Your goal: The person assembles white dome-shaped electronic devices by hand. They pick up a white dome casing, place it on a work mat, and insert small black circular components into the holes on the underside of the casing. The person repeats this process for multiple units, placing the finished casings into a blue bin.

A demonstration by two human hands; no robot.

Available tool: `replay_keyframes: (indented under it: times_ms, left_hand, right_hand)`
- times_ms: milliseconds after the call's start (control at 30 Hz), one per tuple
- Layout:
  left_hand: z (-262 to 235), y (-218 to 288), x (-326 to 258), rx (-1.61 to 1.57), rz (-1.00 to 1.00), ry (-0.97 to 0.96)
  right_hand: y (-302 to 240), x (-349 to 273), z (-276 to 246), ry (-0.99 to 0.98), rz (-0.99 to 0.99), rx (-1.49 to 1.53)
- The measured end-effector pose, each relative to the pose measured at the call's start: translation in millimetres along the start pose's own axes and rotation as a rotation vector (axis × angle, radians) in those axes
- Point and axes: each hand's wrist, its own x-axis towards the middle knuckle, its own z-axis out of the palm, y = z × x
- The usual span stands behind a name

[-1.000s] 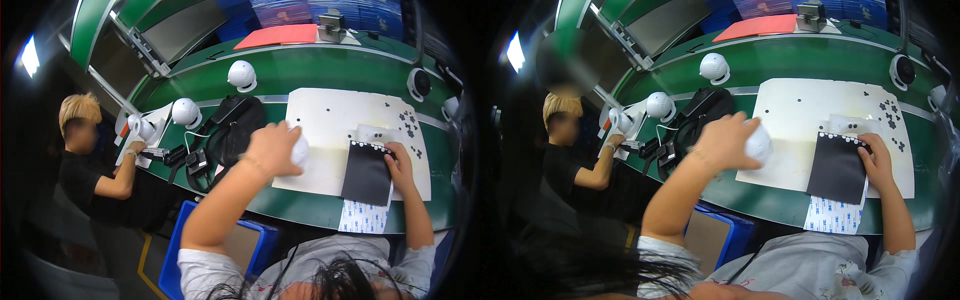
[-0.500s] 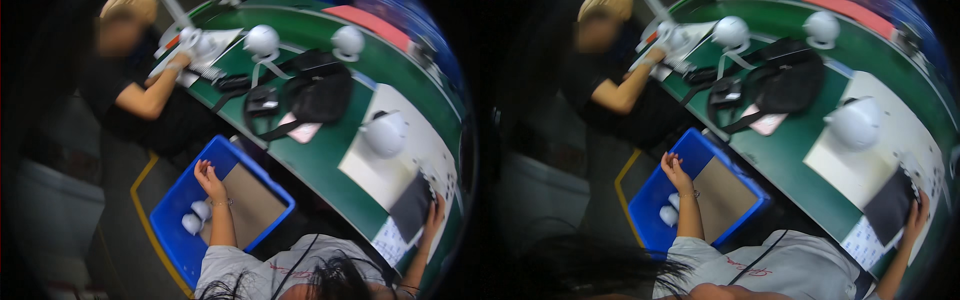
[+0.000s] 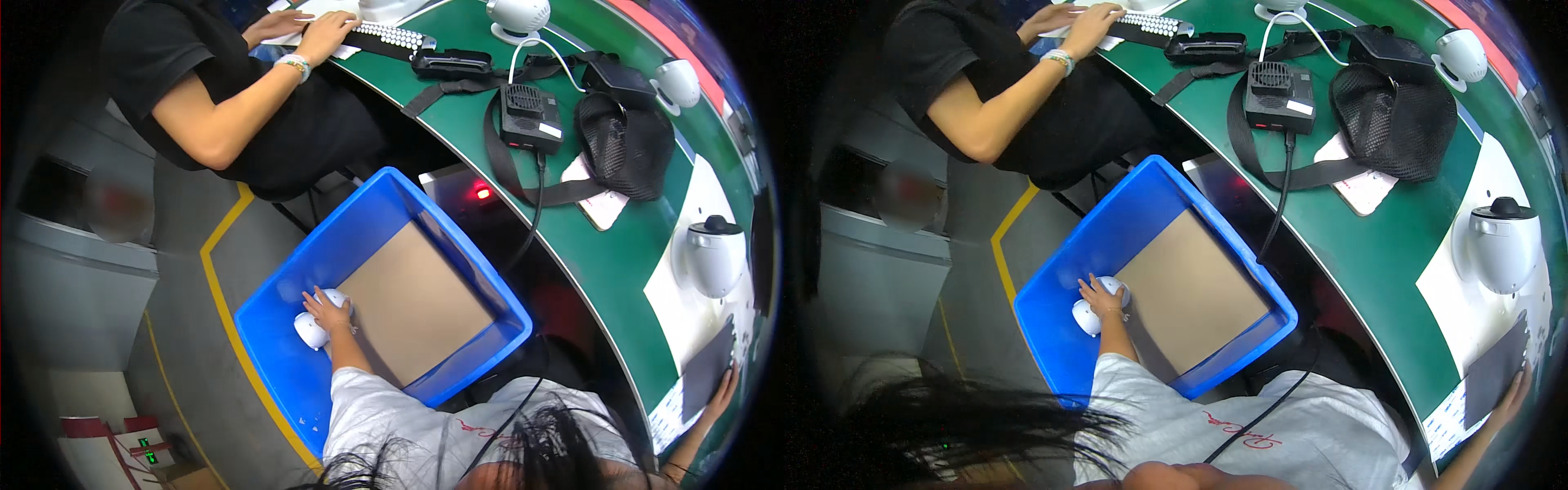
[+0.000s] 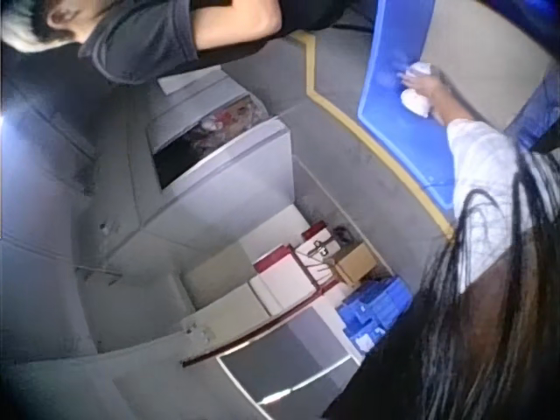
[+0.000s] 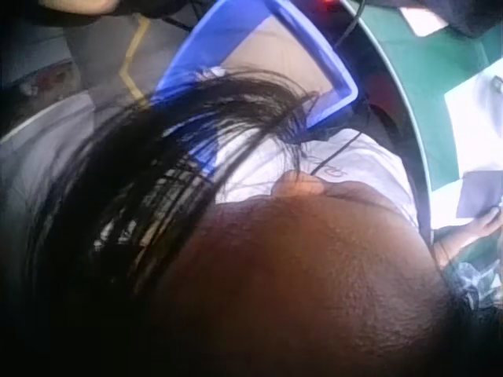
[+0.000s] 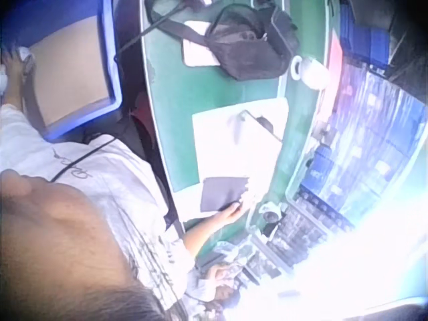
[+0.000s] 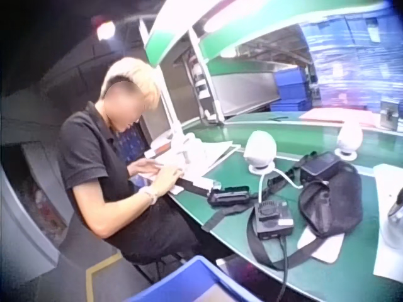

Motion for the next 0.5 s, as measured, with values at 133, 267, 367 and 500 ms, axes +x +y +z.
replay_keyframes:
  times_ms: [133,267,367,500]
  left_hand:
    - [25.0,-0.1,11.3,0.129,-0.086,-0.151]
    - [42.5,-8.6,17.8,0.164,-0.035,-0.094]
    - [35.5,-2.4,8.8,0.147,0.013,-0.079]
    - [47.3,-9.2,-17.3,0.135,0.015,-0.133]
  right_hand:
    - [-4.9,-0.3,-0.3,0.030,0.065,0.040]
    - [-2.3,2.7,-3.2,0.032,0.041,-0.007]
    - [-4.3,-0.6,0.2,0.039,0.047,0.002]
    - [0.6,0.3,1.4,0.047,0.034,0.036]
